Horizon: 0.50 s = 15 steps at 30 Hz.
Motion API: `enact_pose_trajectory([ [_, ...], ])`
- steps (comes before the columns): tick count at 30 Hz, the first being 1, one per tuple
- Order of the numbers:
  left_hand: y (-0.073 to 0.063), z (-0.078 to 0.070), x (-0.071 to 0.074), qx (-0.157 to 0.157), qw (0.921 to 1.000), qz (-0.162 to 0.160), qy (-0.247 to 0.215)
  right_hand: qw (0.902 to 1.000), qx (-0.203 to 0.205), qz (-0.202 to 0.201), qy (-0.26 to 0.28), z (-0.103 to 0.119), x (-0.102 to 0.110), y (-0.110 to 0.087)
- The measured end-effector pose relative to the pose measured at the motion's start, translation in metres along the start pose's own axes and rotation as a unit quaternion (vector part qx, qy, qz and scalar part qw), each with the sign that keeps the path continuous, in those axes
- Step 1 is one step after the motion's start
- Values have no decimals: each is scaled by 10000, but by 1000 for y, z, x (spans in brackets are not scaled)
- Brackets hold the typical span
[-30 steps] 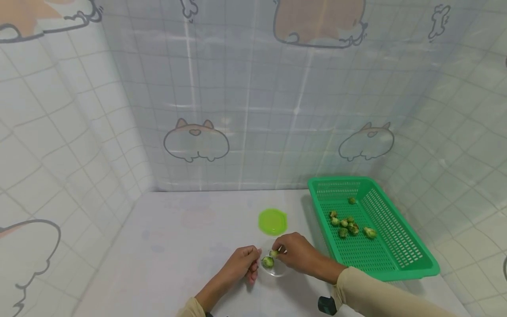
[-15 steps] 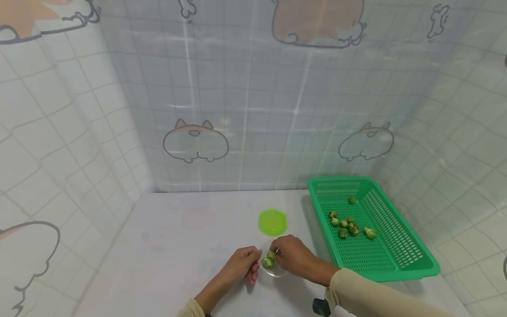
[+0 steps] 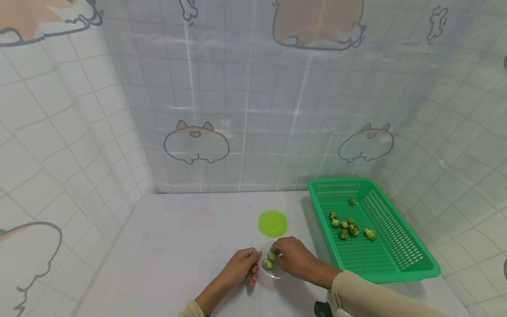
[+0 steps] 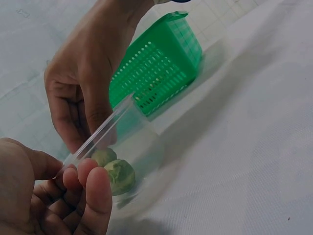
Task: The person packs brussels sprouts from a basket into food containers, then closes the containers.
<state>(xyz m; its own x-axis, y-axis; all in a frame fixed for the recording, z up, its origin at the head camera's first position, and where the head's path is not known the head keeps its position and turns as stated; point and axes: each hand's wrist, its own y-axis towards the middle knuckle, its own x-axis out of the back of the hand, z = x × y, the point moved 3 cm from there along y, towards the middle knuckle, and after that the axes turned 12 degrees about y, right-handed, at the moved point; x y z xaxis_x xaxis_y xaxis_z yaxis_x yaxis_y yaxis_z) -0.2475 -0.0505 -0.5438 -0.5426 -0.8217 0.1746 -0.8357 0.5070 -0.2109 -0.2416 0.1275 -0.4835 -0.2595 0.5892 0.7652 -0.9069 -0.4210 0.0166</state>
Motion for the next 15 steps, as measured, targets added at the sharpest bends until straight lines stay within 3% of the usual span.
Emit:
enact_pose_trajectory([
  [7,1,0,0,18,10000,-4,-5,9998,12,-18,205,-4,1,-1],
  [15,1,0,0,14,10000,-40,-16,9953,38,-87,963,-11,8,-3],
])
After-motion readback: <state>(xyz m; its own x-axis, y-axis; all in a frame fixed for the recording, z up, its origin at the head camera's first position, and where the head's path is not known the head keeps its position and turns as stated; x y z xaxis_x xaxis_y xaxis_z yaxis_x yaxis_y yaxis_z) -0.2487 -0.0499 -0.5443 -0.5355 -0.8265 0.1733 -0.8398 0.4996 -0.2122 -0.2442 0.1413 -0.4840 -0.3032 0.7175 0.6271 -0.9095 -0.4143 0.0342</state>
